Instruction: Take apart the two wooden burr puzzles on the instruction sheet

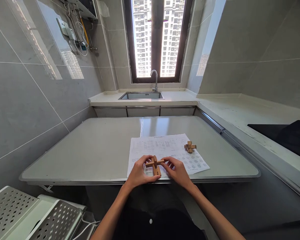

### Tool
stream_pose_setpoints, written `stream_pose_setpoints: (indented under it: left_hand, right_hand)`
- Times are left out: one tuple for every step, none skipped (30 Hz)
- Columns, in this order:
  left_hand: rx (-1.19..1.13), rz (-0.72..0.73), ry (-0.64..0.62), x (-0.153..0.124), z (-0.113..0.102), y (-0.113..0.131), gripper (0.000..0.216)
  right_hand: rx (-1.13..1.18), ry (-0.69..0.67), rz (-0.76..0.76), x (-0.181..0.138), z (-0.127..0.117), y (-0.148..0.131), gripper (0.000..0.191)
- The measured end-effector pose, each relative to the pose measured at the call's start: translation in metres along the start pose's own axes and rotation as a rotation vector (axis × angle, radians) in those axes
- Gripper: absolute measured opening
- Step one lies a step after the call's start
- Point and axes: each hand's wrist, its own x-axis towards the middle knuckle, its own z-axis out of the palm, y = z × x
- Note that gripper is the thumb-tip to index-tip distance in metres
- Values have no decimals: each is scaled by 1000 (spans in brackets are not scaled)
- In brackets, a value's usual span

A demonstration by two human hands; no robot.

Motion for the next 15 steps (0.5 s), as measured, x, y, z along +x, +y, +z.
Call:
stream_pose_setpoints:
  left_hand:
    - [-6,-2,7,0,0,0,69]
    - [-13,-2,15,0,-1,0,69]
    - [-22,-2,23,1,-1,1,69]
    - [-32,-1,27,1,-2,2,69]
    - [-45,2,25,1,-3,4,69]
    - [-61,4,17,2,-3,6,69]
    - [-82,7,5,2,-4,8,70]
    - [-107,11,-14,2,-5,11,70]
    - [-134,16,-38,3,-6,15,69]
    - [-159,21,-63,3,-7,18,67]
    - [-183,25,-86,4,-8,21,65]
    - [-204,27,-107,5,-9,23,63]
    - [-223,28,-123,5,-9,25,61]
    - [-239,28,-136,6,-10,26,60]
    - [-254,27,-144,6,-11,26,59]
  right_hand:
    - [5,2,-15,-1,0,-2,29]
    - [1,7,-46,-3,-1,-5,39]
    - [-18,8,-96,-4,-2,-8,53]
    - [-54,2,-161,-4,-3,-11,67]
    - [-102,-21,-231,-5,-5,-15,78]
    - [-156,-60,-298,-4,-7,-18,87]
    - [-205,-107,-350,-2,-9,-23,93]
    - [-247,-155,-385,0,-11,-27,98]
    - [-278,-199,-402,2,-14,-31,101]
    - [-300,-229,-407,6,-18,-36,103]
    - [-315,-253,-404,9,-21,-40,102]
    - [-325,-269,-400,12,-24,-44,99]
    - [-333,-275,-401,15,-27,-47,96]
    - [-339,-285,-406,18,-29,-50,93]
    - [-342,-290,-413,20,-31,-52,91]
